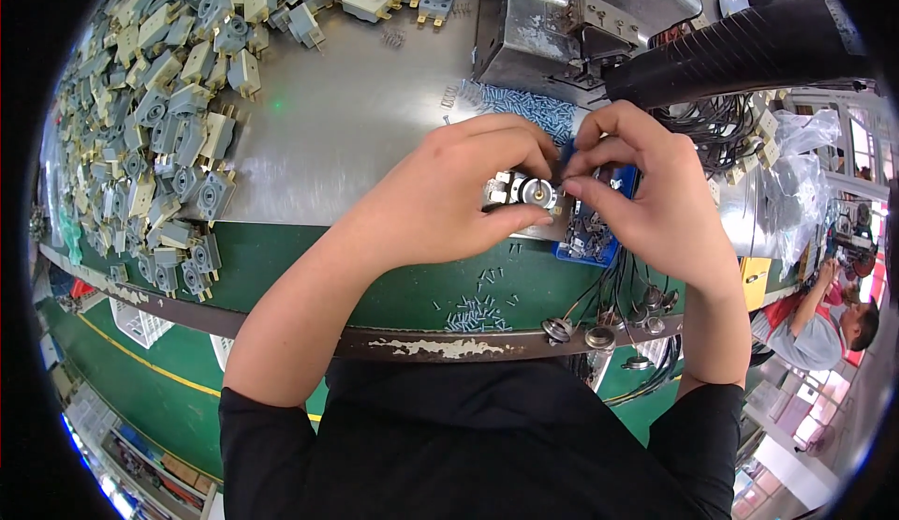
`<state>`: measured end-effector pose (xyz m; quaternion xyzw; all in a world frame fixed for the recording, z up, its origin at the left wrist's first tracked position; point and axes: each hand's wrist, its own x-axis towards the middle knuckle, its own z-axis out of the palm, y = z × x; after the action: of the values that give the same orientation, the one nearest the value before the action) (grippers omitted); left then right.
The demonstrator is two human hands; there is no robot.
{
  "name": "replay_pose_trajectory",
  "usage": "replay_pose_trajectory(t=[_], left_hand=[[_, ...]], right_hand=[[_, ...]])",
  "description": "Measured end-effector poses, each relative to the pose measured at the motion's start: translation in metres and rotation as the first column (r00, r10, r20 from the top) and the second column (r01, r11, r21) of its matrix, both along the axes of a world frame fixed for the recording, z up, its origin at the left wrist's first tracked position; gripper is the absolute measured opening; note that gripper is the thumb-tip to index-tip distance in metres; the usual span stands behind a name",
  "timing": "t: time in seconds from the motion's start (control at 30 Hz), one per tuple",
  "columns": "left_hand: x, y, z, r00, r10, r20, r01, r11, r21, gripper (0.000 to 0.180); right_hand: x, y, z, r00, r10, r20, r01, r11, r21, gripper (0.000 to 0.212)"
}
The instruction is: Assembling small components using an electric screwdriver at a factory workstation.
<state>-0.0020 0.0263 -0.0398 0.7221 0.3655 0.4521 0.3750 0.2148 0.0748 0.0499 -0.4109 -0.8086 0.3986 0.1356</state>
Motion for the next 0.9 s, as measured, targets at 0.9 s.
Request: replay_pose_trajectory(t=[0.9], left_hand=[[0.000, 0.003, 0.005, 0.998, -0.032, -0.048, 0.032, 0.999, -0.004, 0.028]], right_hand=[[0.028, 0.076, 0.014, 0.686, 0.119, -0.718, -0.169, 0.986, 0.002, 0.096]])
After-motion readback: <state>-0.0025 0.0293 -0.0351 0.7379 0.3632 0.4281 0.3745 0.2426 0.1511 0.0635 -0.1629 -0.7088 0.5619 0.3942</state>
